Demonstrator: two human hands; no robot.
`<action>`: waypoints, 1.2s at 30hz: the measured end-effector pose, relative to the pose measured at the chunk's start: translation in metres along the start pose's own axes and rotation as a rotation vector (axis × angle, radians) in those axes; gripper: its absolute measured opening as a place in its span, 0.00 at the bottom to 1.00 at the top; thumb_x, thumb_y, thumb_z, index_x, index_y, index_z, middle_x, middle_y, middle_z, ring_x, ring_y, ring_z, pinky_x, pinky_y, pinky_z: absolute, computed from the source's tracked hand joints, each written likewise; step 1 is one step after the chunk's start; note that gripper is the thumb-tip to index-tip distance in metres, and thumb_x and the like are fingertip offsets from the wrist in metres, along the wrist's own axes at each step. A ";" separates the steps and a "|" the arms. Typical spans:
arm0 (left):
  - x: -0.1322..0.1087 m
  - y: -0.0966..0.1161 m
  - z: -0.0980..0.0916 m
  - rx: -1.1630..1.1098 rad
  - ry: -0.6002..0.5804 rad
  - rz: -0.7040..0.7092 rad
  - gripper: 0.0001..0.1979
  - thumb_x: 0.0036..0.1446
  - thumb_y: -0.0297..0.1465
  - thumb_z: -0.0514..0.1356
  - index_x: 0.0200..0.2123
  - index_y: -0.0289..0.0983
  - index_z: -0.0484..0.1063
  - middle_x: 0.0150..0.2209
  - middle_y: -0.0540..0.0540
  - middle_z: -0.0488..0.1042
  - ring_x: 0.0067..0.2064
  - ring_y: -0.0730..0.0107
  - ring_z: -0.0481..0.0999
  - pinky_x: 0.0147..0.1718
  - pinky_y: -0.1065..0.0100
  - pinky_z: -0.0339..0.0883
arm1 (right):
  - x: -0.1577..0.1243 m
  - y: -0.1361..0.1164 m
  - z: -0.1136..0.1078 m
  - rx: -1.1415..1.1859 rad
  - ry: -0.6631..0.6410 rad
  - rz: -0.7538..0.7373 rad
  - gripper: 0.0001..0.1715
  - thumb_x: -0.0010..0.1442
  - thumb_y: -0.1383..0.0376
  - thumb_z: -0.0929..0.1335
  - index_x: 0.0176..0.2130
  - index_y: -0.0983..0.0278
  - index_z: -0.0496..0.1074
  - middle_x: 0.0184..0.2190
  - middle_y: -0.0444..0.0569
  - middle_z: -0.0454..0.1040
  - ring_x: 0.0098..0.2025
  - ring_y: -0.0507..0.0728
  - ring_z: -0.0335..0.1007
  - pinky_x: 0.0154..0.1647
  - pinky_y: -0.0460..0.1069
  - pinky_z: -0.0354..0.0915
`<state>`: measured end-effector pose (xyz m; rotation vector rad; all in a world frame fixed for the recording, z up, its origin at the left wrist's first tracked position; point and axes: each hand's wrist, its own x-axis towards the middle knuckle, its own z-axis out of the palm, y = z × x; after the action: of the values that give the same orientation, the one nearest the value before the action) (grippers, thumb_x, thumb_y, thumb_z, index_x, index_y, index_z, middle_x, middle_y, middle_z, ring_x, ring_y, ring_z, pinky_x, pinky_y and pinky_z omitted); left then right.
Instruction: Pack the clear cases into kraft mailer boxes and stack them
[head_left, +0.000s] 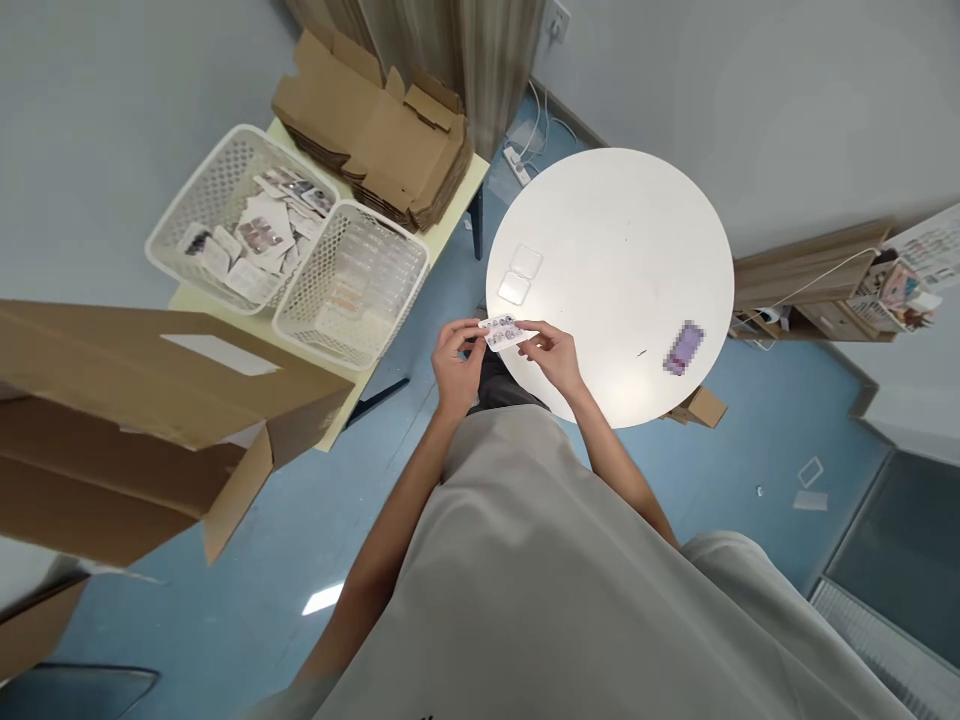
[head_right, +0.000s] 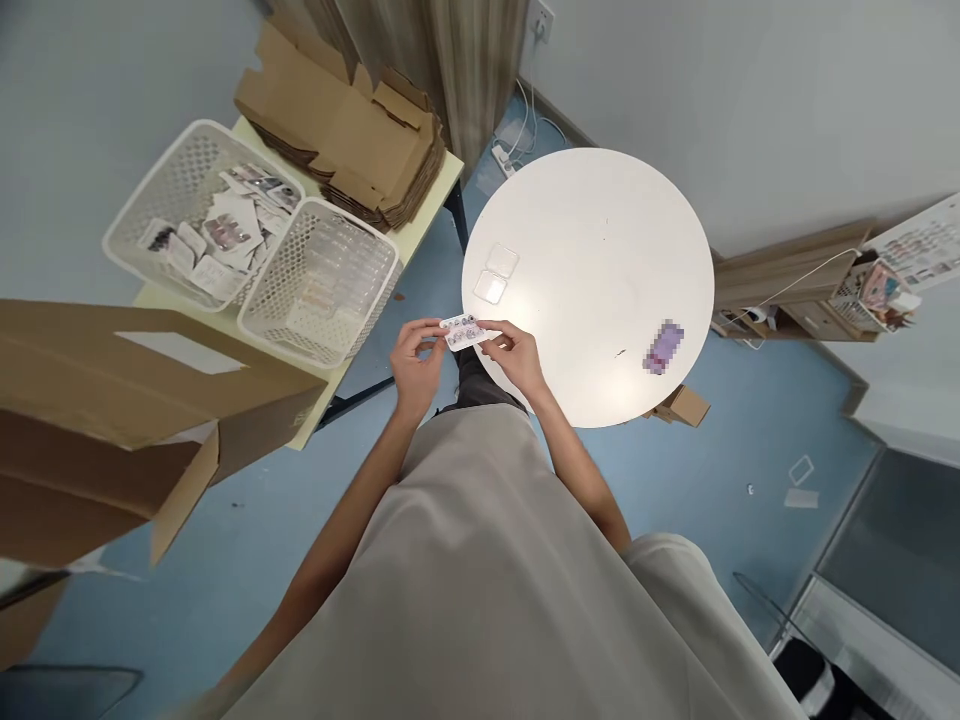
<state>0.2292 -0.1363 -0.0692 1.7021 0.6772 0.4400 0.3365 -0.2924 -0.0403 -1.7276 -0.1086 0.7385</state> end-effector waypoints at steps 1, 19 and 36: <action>0.007 -0.002 0.002 0.012 -0.017 -0.023 0.06 0.70 0.33 0.64 0.43 0.42 0.83 0.53 0.40 0.79 0.57 0.59 0.81 0.50 0.61 0.80 | 0.004 0.002 -0.001 0.005 0.002 0.004 0.21 0.57 0.54 0.76 0.49 0.56 0.87 0.38 0.44 0.86 0.34 0.54 0.78 0.41 0.52 0.75; 0.134 -0.122 0.068 0.009 -0.366 -0.425 0.14 0.61 0.29 0.68 0.51 0.36 0.82 0.49 0.36 0.86 0.52 0.56 0.87 0.54 0.56 0.81 | 0.115 0.103 0.029 0.127 0.416 0.292 0.29 0.56 0.47 0.80 0.48 0.62 0.79 0.36 0.47 0.87 0.37 0.56 0.81 0.47 0.52 0.79; 0.153 -0.133 0.092 0.424 -0.409 -0.270 0.12 0.65 0.27 0.68 0.50 0.38 0.86 0.53 0.39 0.84 0.48 0.55 0.86 0.55 0.56 0.80 | 0.152 0.117 0.029 -0.178 0.421 0.412 0.11 0.67 0.59 0.77 0.45 0.62 0.82 0.42 0.48 0.87 0.45 0.58 0.84 0.52 0.51 0.76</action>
<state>0.3748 -0.0877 -0.2302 1.9795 0.7134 -0.2589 0.4067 -0.2364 -0.2127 -2.0693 0.4967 0.6547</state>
